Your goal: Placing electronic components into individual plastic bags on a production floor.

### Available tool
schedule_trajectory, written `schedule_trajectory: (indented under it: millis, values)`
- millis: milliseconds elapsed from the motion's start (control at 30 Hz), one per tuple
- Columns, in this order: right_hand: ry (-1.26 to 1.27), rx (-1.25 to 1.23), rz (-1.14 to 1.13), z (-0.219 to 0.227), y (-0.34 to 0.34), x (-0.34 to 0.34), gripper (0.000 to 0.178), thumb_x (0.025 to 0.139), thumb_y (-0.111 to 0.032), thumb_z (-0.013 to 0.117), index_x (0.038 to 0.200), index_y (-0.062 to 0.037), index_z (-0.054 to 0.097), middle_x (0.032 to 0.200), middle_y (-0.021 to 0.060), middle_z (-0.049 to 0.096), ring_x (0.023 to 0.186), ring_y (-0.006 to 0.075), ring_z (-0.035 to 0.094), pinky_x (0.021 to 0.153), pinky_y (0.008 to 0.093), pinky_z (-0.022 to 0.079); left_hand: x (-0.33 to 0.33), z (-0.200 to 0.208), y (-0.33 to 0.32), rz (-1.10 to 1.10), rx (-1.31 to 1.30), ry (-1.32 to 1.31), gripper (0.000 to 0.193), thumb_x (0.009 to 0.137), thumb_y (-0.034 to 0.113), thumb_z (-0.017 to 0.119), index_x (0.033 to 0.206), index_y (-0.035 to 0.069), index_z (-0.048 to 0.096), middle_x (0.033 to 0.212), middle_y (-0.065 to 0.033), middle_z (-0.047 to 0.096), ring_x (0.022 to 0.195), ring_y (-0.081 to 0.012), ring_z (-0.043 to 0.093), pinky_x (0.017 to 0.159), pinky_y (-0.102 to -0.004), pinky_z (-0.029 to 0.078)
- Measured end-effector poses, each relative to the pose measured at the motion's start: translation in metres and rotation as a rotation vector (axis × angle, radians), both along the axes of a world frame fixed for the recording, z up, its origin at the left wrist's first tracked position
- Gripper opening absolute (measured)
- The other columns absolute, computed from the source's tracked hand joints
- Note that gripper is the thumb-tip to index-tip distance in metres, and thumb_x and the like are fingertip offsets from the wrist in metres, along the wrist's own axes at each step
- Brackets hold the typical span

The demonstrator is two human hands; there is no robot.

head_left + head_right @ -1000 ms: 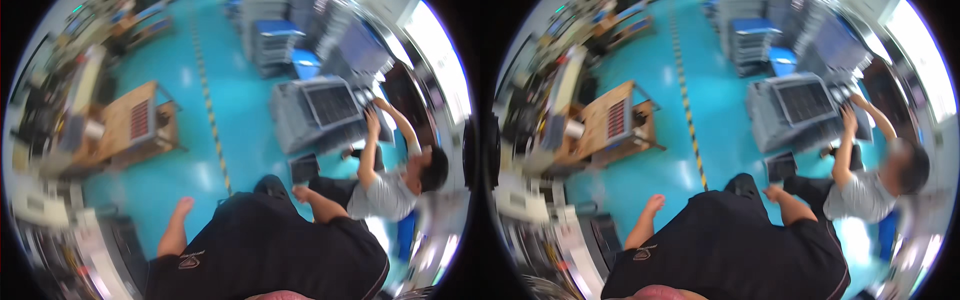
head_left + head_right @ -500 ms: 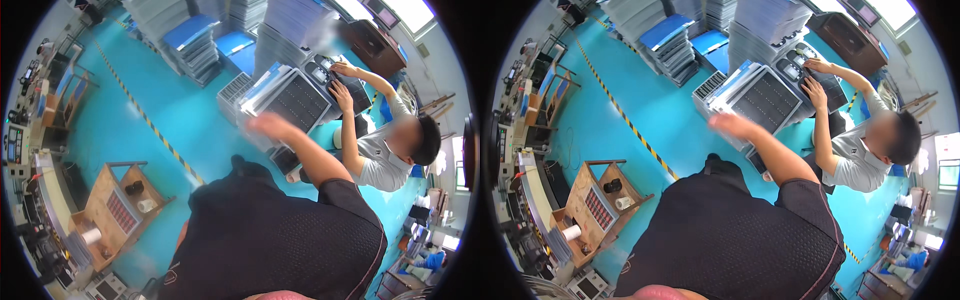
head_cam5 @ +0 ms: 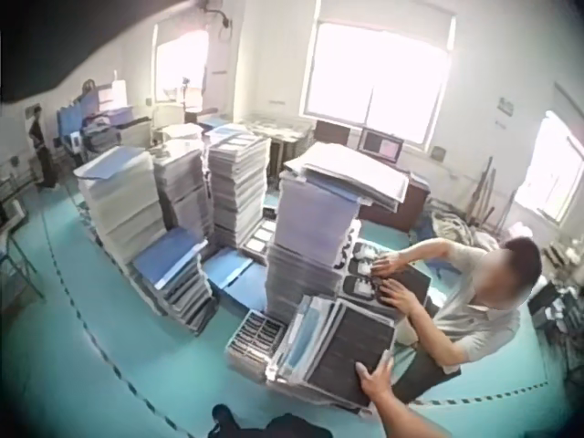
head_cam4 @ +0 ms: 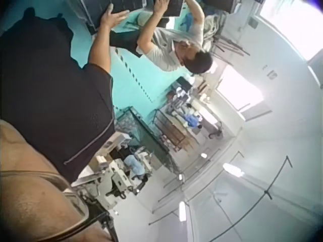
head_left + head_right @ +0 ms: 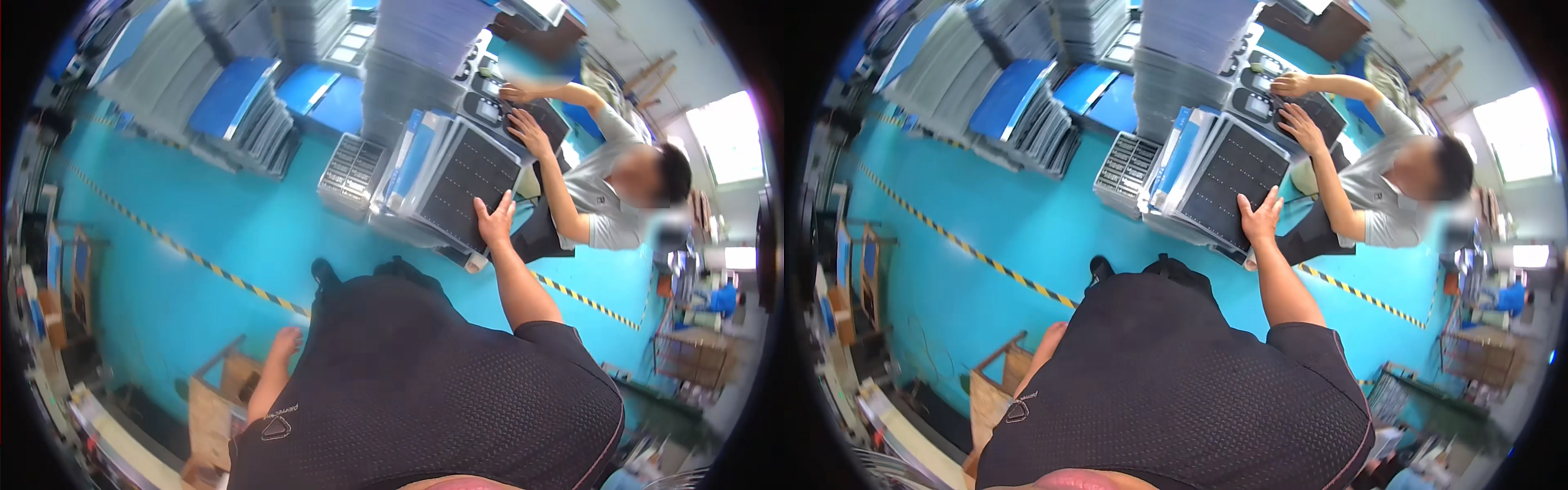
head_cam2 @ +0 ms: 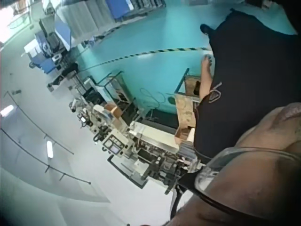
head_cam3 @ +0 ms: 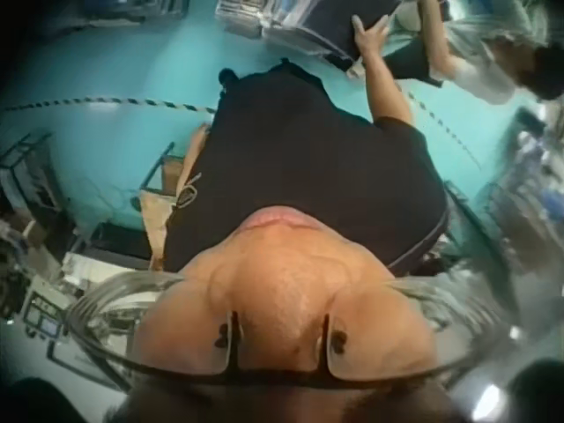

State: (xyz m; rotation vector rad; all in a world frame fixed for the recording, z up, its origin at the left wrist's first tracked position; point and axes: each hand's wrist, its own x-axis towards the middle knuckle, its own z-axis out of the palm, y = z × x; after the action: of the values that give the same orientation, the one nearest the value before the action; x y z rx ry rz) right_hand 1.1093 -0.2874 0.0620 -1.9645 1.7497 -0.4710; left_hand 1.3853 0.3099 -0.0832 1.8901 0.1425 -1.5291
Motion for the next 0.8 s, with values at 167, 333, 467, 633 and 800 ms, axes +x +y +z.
schedule_trajectory:
  millis: [167,333,467,633,800]
  values:
    - [0.190,0.053,-0.084,0.014,0.020,0.024,0.105,0.083,-0.073,0.058,0.159,-0.0153,0.014,0.159,0.0315,0.015,0.144,0.0466,0.027,0.117,0.0496,0.028,0.147,-0.008,-0.060,-0.364,0.112,-0.193,0.039,0.093,0.037,0.061,0.121,0.009,0.062,0.105,-0.0045,0.066,0.086,-0.0183,0.063,0.063,-0.0328,0.049]
    - [0.179,0.074,-0.092,0.016,0.013,0.014,0.101,0.084,-0.072,0.056,0.158,-0.0156,0.018,0.161,0.0284,0.014,0.145,0.0460,0.026,0.116,0.0506,0.028,0.237,0.024,-0.150,-0.339,-0.017,-0.256,0.039,0.094,0.032,0.060,0.126,0.010,0.059,0.110,-0.0046,0.065,0.093,-0.0187,0.062,0.069,-0.0328,0.049]
    - [0.371,-0.290,-0.040,0.013,0.012,0.027,0.081,0.090,-0.061,0.058,0.151,-0.0127,0.037,0.158,0.0261,0.026,0.144,0.0440,0.029,0.115,0.0536,0.024,0.229,0.043,-0.212,-0.420,-0.094,-0.315,0.040,0.094,0.030,0.060,0.127,0.007,0.059,0.111,-0.0060,0.066,0.097,-0.0198,0.063,0.077,-0.0341,0.050]
    - [0.234,-0.518,0.294,0.030,-0.036,0.079,0.056,0.090,-0.042,0.065,0.134,-0.0096,0.057,0.147,0.0213,0.045,0.140,0.0415,0.035,0.112,0.0531,0.028,0.170,0.062,-0.267,-0.847,-0.282,-0.496,0.040,0.094,0.027,0.063,0.125,0.002,0.062,0.117,-0.0127,0.068,0.109,-0.0235,0.064,0.091,-0.0364,0.051]
    - [0.201,-0.562,0.502,0.040,-0.118,0.112,0.053,0.090,-0.038,0.064,0.133,-0.0082,0.057,0.139,0.0192,0.054,0.131,0.0380,0.047,0.106,0.0484,0.038,0.091,0.125,-0.360,-0.784,-0.408,-0.482,0.043,0.095,0.028,0.063,0.128,0.002,0.060,0.122,-0.0158,0.066,0.114,-0.0256,0.063,0.097,-0.0376,0.050]
